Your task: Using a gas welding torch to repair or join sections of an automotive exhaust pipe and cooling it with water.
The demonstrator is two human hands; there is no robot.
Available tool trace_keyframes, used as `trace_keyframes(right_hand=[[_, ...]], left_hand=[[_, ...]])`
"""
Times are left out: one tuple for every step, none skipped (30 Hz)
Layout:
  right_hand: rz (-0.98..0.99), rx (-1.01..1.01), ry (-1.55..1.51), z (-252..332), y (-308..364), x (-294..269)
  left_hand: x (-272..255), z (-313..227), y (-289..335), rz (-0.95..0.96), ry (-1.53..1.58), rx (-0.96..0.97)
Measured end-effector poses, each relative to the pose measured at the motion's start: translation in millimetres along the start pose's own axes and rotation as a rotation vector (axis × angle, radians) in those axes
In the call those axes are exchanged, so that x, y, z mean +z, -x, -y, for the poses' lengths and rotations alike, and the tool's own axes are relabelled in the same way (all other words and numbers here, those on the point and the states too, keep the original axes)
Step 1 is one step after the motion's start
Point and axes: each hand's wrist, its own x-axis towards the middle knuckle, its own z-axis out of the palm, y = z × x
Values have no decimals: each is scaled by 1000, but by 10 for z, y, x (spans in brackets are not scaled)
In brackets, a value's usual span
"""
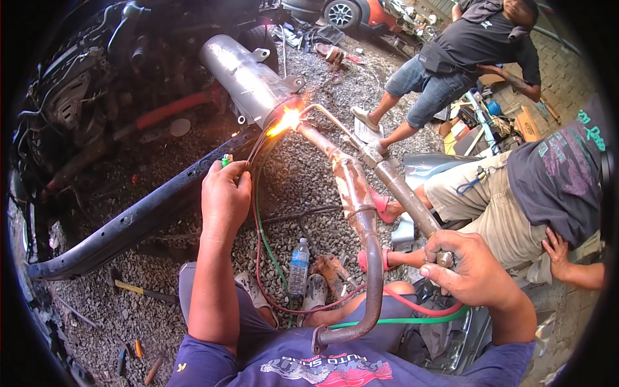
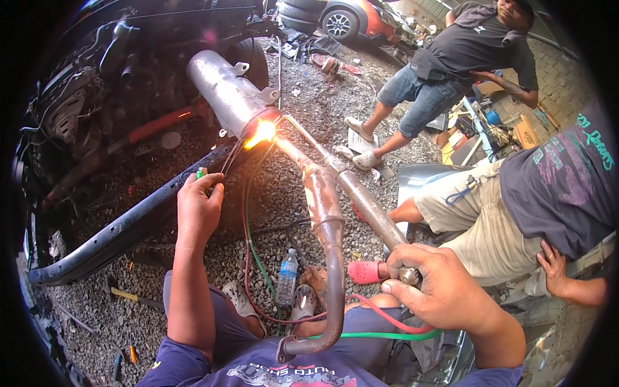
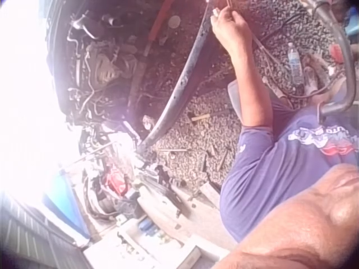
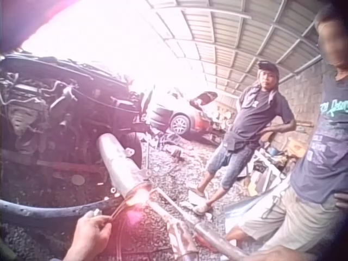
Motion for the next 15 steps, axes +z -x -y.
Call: trace_keyframes(right_hand=[[1, -1, 5, -4, 3, 2], [1, -2, 4, -7, 6, 5], [-2, -4, -3, -14, 11, 11], [-5, -7, -9, -24, 20, 17], [-6, -9, -10, -41, 31, 22], [-12, -24, -3, -62, 47, 27], [-19, -39, 5, -82, 67, 33], [-23, -41, 4, -97, 93, 41], [-17, -44, -2, -118, 116, 50], [-11, -47, -7, -140, 143, 58], [-15, -51, -8, -165, 172, 66], [-18, -61, 13, -202, 209, 87], [-21, -71, 34, -238, 248, 110], [-26, -71, 32, -273, 286, 135], [-31, -62, 17, -291, 315, 150]], left_hand=[[1, 1, 4, -2, 7, -6], [0, -1, 9, -4, 13, -12], [-2, 4, 17, -4, 13, -10], [-7, 11, 27, -20, 10, 8], [-11, 12, 39, -36, 7, 27], [-11, -7, 52, -37, 8, 30], [-13, -36, 68, -27, 1, 29], [-16, -60, 86, -17, -5, 29], [-14, -68, 110, -20, -6, 32], [-10, -72, 138, -18, -13, 31], [-11, -84, 163, -17, -21, 30], [-19, -108, 194, -17, -20, 36], [-42, -143, 224, 8, -19, -8], [-57, -172, 256, 33, -18, -53], [-69, -198, 276, 31, -18, -49]])
